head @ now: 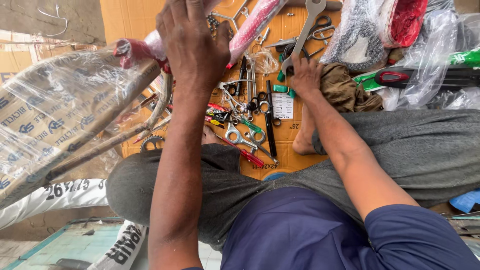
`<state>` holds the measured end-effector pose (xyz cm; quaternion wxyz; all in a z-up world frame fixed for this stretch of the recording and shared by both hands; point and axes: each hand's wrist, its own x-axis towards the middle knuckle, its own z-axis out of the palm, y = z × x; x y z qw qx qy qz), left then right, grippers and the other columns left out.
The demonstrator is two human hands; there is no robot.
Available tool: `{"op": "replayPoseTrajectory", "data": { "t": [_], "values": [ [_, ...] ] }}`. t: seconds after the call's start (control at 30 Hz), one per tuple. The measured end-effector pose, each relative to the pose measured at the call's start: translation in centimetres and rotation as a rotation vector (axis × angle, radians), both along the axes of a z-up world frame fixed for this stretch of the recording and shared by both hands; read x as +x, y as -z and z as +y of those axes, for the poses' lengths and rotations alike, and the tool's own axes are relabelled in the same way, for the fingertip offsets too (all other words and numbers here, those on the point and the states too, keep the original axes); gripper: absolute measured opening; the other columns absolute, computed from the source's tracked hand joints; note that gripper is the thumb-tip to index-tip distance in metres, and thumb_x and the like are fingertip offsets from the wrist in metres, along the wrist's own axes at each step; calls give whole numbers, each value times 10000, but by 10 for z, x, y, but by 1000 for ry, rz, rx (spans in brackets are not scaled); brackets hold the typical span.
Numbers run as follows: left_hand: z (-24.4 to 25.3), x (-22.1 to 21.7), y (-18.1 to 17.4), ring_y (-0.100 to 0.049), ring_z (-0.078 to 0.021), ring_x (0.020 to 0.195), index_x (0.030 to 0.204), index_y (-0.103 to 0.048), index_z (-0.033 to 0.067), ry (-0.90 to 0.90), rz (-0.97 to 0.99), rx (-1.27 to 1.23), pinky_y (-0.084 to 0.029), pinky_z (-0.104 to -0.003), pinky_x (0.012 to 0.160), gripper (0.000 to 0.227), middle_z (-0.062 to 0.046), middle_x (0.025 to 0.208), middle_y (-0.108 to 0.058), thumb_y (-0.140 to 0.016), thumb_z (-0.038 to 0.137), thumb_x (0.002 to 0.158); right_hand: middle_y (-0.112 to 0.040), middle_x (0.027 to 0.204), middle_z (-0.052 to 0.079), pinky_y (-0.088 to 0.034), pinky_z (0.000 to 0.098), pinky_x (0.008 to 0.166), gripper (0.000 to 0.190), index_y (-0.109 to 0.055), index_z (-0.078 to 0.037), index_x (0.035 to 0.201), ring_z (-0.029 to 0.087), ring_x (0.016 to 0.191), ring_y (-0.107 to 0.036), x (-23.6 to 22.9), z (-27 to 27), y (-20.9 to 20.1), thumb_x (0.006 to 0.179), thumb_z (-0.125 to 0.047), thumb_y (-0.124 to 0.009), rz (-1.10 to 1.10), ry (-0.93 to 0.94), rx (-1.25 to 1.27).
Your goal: The person is assembling a bicycle frame, specifically focusing on the head tube area. They use a wrench to tighten bolts and a hammer to tap components into place. The person also handles a red plastic cap and a black tube, inserting them into the frame.
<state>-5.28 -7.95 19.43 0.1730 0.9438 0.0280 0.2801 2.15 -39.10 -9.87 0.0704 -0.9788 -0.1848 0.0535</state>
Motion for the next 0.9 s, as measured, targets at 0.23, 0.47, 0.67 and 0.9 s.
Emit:
{"op": "replayPoseTrajectory", "data": {
  "t": [0.23,0.47,0.67,0.9],
  "values": [
    [-8,-3,17,-518,-409,1216,1340,-514,3,13,-50,79,-383,-548,1071,595,-222,1242,-545,-847,240,907,-738,1041,87,-631,388,871,622,-507,-144,1467,238,998,-744,56,-8,3,883,-170,-718,397,240,826],
    [-15,-5,14,-537,-363,1220,1359,-527,22,56,-72,15,-397,-529,1053,568,-181,1259,-567,-826,193,908,-725,1069,220,-543,421,929,241,-747,-40,1033,344,1016,-698,56,-83,67,843,-188,-759,316,261,-26],
    [-3,-5,17,-554,-352,1194,1344,-571,69,47,-41,-6,-413,-510,1026,510,-170,1233,-585,-836,223,936,-725,1137,198,-555,427,961,198,-752,-44,1046,328,1055,-710,24,-126,71,981,-205,-656,353,489,-65],
    [1,-10,14,-539,-391,1177,1296,-575,63,41,-49,24,-407,-528,1020,493,-187,1220,-573,-847,191,906,-675,1232,130,-460,430,1029,321,-742,-166,1103,315,1152,-629,9,-113,25,787,-129,-783,416,463,-1]
  ]
}}
